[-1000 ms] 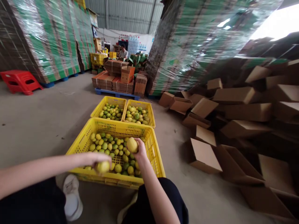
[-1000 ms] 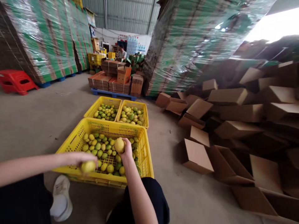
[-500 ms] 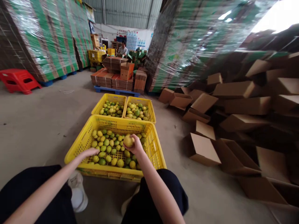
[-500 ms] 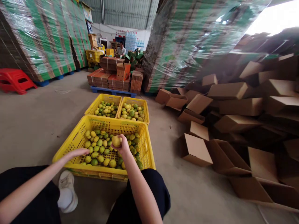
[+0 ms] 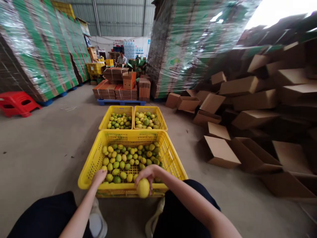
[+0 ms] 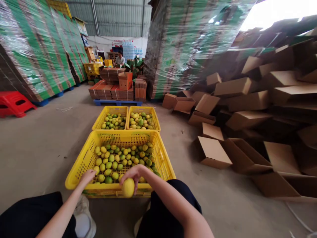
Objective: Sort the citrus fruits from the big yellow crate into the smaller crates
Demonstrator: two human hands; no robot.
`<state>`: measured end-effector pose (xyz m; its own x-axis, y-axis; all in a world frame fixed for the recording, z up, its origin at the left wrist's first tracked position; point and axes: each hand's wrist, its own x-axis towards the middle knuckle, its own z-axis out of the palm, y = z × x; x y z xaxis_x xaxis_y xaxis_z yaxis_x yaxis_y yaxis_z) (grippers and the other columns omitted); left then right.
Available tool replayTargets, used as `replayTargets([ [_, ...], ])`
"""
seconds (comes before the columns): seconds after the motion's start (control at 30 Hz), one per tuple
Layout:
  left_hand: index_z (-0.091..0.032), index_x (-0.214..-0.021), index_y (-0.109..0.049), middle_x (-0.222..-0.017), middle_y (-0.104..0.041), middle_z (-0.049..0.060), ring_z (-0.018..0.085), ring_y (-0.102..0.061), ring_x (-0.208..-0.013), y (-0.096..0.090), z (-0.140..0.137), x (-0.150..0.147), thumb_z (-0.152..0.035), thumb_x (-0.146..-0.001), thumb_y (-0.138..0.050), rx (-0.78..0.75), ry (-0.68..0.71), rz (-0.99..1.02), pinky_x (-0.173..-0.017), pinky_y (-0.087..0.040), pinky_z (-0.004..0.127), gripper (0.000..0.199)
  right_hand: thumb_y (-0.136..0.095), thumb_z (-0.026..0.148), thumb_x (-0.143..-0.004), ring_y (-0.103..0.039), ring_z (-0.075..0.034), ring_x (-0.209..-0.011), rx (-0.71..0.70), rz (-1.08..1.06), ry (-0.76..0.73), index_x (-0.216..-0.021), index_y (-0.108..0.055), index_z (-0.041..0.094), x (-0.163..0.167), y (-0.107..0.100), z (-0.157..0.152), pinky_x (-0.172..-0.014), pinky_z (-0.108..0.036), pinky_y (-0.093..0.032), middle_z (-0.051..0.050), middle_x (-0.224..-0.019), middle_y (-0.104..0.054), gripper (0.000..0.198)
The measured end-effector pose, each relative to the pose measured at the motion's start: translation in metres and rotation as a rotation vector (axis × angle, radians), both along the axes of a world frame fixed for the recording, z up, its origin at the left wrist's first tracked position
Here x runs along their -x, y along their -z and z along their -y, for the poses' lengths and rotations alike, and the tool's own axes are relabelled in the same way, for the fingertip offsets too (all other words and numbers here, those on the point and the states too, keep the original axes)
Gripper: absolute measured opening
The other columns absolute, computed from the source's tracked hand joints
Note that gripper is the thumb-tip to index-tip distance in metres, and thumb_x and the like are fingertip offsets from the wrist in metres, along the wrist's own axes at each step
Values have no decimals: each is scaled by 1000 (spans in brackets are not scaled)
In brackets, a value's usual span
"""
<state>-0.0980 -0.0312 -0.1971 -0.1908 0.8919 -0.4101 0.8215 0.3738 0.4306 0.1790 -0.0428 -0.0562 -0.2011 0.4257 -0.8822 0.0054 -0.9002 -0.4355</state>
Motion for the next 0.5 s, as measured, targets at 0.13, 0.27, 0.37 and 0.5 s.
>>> replayTargets([
  [0.13,-20,-73,-65,-95,-75,13,31,-69,-99,-2,1,-2,-33,-90,-43,35,7,-77,-78,-48,35,31,-71,21,-77,-66,-16,-51,-177,13,132,-101,-61,11,-45,-43,-59,-36,-20,-47,-7,-75,-72,28],
  [0.27,-20,-81,-68,-104,-75,14,30,-68,-102,-3,3,-3,-35,-92,-42,73,30,-101,-77,-47,34,32,-51,44,-92,-70,-18,-61,-500,59,423,-111,-51,15,-98,-79,-99,-48,-27,-56,-8,-85,-71,35],
  [0.37,-20,-85,-69,-107,-74,14,30,-68,-102,-2,4,-4,-34,-92,-41,82,37,-106,-77,-47,33,32,-40,35,-98,-66,-15,-54,-597,106,445,-103,-53,15,-111,-66,-83,-49,-25,-55,-6,-76,-70,25],
  [0.5,-20,-86,-70,-108,-74,13,29,-67,-104,-2,4,-4,-31,-92,-42,70,39,-99,-79,-46,33,30,-58,21,-87,-62,-14,-45,-542,136,211,-85,-61,13,-89,-21,-38,-42,-22,-51,-6,-65,-70,9],
])
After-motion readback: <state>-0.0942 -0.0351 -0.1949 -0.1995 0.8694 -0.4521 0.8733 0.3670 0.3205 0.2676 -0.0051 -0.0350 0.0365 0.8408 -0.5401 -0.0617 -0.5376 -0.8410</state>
